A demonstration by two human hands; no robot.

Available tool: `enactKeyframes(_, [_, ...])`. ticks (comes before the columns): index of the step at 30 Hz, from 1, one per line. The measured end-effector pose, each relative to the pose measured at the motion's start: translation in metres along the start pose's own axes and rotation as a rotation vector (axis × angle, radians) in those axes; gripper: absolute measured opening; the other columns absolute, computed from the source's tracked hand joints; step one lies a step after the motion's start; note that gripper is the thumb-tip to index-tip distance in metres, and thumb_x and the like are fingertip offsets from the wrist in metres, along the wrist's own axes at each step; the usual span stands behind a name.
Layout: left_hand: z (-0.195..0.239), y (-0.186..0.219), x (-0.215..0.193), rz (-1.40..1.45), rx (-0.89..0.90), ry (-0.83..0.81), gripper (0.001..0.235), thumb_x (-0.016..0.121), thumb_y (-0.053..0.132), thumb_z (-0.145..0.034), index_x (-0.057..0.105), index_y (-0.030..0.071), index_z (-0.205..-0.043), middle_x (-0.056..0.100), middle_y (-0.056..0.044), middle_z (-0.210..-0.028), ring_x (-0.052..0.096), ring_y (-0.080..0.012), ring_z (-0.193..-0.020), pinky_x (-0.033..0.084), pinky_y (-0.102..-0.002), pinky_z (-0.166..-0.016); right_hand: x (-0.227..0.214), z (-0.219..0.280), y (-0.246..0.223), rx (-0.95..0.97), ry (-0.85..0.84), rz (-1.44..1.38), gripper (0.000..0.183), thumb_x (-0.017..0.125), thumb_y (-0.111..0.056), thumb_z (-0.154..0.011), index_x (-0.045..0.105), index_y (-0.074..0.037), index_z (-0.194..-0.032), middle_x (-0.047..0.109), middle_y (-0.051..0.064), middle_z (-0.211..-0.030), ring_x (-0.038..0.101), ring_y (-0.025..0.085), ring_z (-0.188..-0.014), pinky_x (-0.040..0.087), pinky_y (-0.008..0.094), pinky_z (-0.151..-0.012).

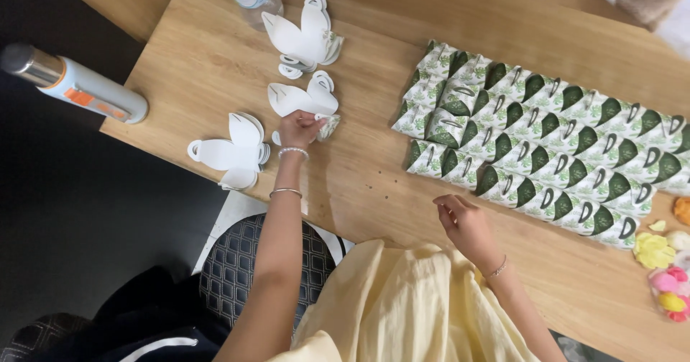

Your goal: Packaging floral-shaped candles and instructions into small plastic bags and decorative boxes.

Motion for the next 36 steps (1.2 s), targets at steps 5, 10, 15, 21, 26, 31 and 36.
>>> enactKeyframes(5, [-0.012, -0.038, -0.015, 0.320, -0.128, 0.009, 0.018, 0.087, 0.008, -0.083, 0.072, 0.000, -0.088, 0.072, -0.008, -0.075, 0.057, -0.0084, -0.055, 0.043, -0.024, -0.044, -0.009, 0.006, -0.008, 0.006, -0.002, -0.015, 0.015, 0.066, -0.008, -0.092, 0.072, -0.009, -0.106, 0.074, 0.011, -0.094, 0.071, 0.026, -0.063, 0.055, 0.039, -0.059])
enactKeyframes(10, [-0.001, -0.038, -0.029, 0.574, -0.347, 0.089, 0.013, 0.081, 0.017, -0.091, 0.072, 0.007, -0.095, 0.068, 0.000, -0.075, 0.061, -0.0065, -0.060, 0.051, -0.022, -0.051, -0.018, 0.019, -0.004, 0.026, -0.020, -0.010, 0.015, 0.066, -0.007, -0.091, 0.072, -0.009, -0.106, 0.074, 0.011, -0.095, 0.070, 0.029, -0.063, 0.055, 0.040, -0.061])
enactKeyframes(15, [0.010, -0.017, -0.038, 0.685, -0.332, 0.244, 0.013, 0.076, 0.022, -0.095, 0.068, 0.012, -0.097, 0.064, 0.004, -0.075, 0.056, -0.0045, -0.059, 0.059, -0.023, -0.057, -0.024, 0.039, 0.014, 0.002, 0.039, -0.063, 0.017, 0.066, -0.005, -0.090, 0.070, -0.007, -0.106, 0.074, 0.012, -0.094, 0.072, 0.028, -0.068, 0.056, 0.039, -0.063])
enactKeyframes(21, [0.102, 0.187, -0.011, 0.396, 0.285, 0.245, 0.014, 0.070, 0.017, -0.104, 0.065, 0.004, -0.105, 0.068, 0.002, -0.082, 0.057, -0.0016, -0.070, 0.053, -0.019, -0.059, -0.037, 0.062, 0.036, 0.084, 0.070, -0.110, 0.017, 0.067, -0.005, -0.092, 0.071, -0.006, -0.108, 0.074, 0.013, -0.094, 0.072, 0.026, -0.068, 0.057, 0.038, -0.062])
enactKeyframes(26, [0.237, 0.289, 0.110, 0.077, 0.526, -0.099, 0.009, 0.070, 0.009, -0.103, 0.067, 0.001, -0.108, 0.076, -0.005, -0.094, 0.068, -0.0068, -0.074, 0.055, -0.021, -0.063, -0.067, 0.081, 0.063, 0.354, 0.121, -0.556, 0.030, 0.062, -0.016, -0.099, 0.060, -0.006, -0.127, 0.072, 0.011, -0.100, 0.073, 0.022, -0.084, 0.061, 0.037, -0.068])
enactKeyframes(31, [0.338, 0.310, 0.234, -0.078, 0.687, -0.532, 0.011, 0.071, 0.009, -0.098, 0.066, 0.002, -0.105, 0.079, -0.012, -0.101, 0.079, -0.0186, -0.084, 0.063, -0.029, -0.066, -0.102, 0.102, 0.060, 0.337, 0.181, -1.340, 0.048, 0.051, -0.031, -0.099, 0.042, -0.011, -0.143, 0.067, 0.008, -0.123, 0.070, 0.019, -0.107, 0.067, 0.039, -0.080])
enactKeyframes(36, [0.405, 0.267, 0.334, -0.077, 0.603, -0.940, 0.014, 0.070, 0.013, -0.098, 0.063, 0.003, -0.104, 0.076, -0.014, -0.091, 0.078, -0.0291, -0.082, 0.062, -0.037, -0.068, -0.081, 0.162, 0.134, 0.685, 0.251, -1.543, 0.043, 0.055, -0.026, -0.103, 0.052, -0.005, -0.141, 0.069, 0.011, -0.117, 0.070, 0.018, -0.099, 0.062, 0.034, -0.074])
Point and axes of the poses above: each hand's wrist, its own z-axis away from the middle knuckle, its own x-axis out of the palm, y = z × x, the point moved 10 cm from there along -z, towards the middle knuckle
